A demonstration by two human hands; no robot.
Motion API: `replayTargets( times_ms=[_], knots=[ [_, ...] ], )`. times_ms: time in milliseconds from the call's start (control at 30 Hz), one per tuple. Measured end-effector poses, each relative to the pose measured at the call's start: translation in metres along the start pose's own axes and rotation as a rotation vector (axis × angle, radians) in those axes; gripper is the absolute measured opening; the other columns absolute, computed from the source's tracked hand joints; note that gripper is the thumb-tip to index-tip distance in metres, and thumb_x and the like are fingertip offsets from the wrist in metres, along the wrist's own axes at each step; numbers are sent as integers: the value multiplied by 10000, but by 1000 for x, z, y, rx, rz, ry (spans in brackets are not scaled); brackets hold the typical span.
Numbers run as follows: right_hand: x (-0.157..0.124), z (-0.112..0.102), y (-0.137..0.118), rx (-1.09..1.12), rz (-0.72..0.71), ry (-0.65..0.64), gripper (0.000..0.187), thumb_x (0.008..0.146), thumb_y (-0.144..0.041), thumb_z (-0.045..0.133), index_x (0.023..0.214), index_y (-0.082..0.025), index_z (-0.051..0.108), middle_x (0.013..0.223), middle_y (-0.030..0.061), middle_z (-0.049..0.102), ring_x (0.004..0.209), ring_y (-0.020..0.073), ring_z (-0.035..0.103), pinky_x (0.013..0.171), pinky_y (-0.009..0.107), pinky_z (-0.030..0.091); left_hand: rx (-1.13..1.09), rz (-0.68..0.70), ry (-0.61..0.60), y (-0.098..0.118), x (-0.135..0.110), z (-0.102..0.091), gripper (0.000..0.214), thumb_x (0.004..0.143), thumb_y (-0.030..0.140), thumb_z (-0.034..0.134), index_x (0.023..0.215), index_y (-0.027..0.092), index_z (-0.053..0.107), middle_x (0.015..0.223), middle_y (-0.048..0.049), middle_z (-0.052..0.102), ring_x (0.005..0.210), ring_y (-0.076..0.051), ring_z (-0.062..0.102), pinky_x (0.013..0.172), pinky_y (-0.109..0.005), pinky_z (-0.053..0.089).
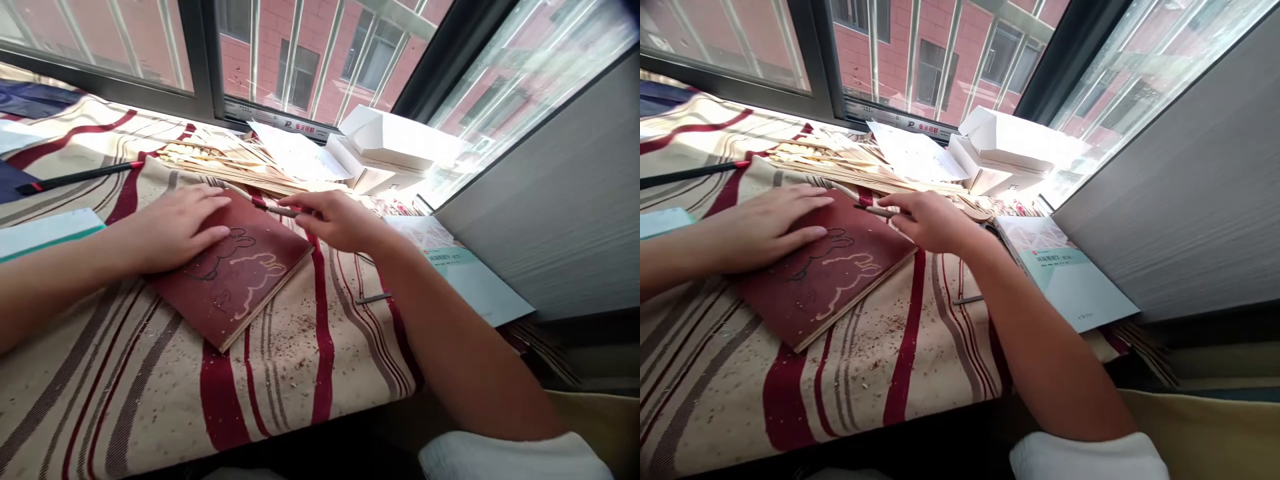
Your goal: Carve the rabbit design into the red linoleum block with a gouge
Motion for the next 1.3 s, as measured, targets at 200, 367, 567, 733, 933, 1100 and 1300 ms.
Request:
replayTargets(
  times_ms=[200,367,567,733,933,1100,1300],
  knots=[
    [12,29,-28,-175,-106,-19,459,1124,-296,448,1526,-188,643,1415,129,729,1185,263,676,906,366,444,-33,-2,164,-15,-5,-24,745,1083,569,318,1559,21,486,1604,-245,541,1540,-368,456,1323,-537,293],
    [3,7,25,-265,96,-39,342,1071,-346,518,1261,-175,743,1203,136,769,1043,275,677,801,375,438,-44,57,92,-15,-12,-14,741,1081,625,298,1552,97,516,1637,-186,524,1550,-318,445,1341,-487,282],
    [-16,9,70,-305,242,-315,145,965,-339,629,1002,-202,657,962,91,719,791,225,594,683,372,416,-59,145,62,-33,-11,0,800,1009,775,315,1563,249,553,1671,-109,516,1538,-322,482,1335,-454,332],
    [-17,-49,39,185,140,164,67,838,-183,571,883,-220,604,819,41,663,696,173,550,633,347,411,-52,121,27,-34,-11,0,797,1011,728,320,1567,204,546,1665,-139,511,1544,-349,471,1329,-520,333],
    [-18,-53,-16,1071,-241,488,91,879,-167,549,902,-253,570,750,1,645,723,173,659,745,357,582,-57,52,-83,-26,-10,2,764,1006,612,337,1567,136,541,1685,-165,465,1565,-335,439,1342,-523,295],
    [-8,-25,-31,1161,-274,498,132,977,-299,651,973,-263,525,858,-12,706,815,166,748,837,366,658,-47,-13,-80,-13,-13,6,765,994,585,325,1545,110,563,1704,-181,441,1579,-333,421,1342,-508,297],
    [-27,-35,-59,893,-425,492,164,967,-120,672,1021,-241,574,890,6,754,845,167,785,741,312,651,103,-67,-133,1,-22,8,752,1042,612,328,1562,117,552,1718,-196,436,1585,-372,424,1329,-533,309]
  ],
)
Point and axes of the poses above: each hand's wrist, its own x-axis towards the middle knuckle, its own z-axis out of the palm, y = z × x, the point moved 10 cm from there along x, towards the middle knuckle
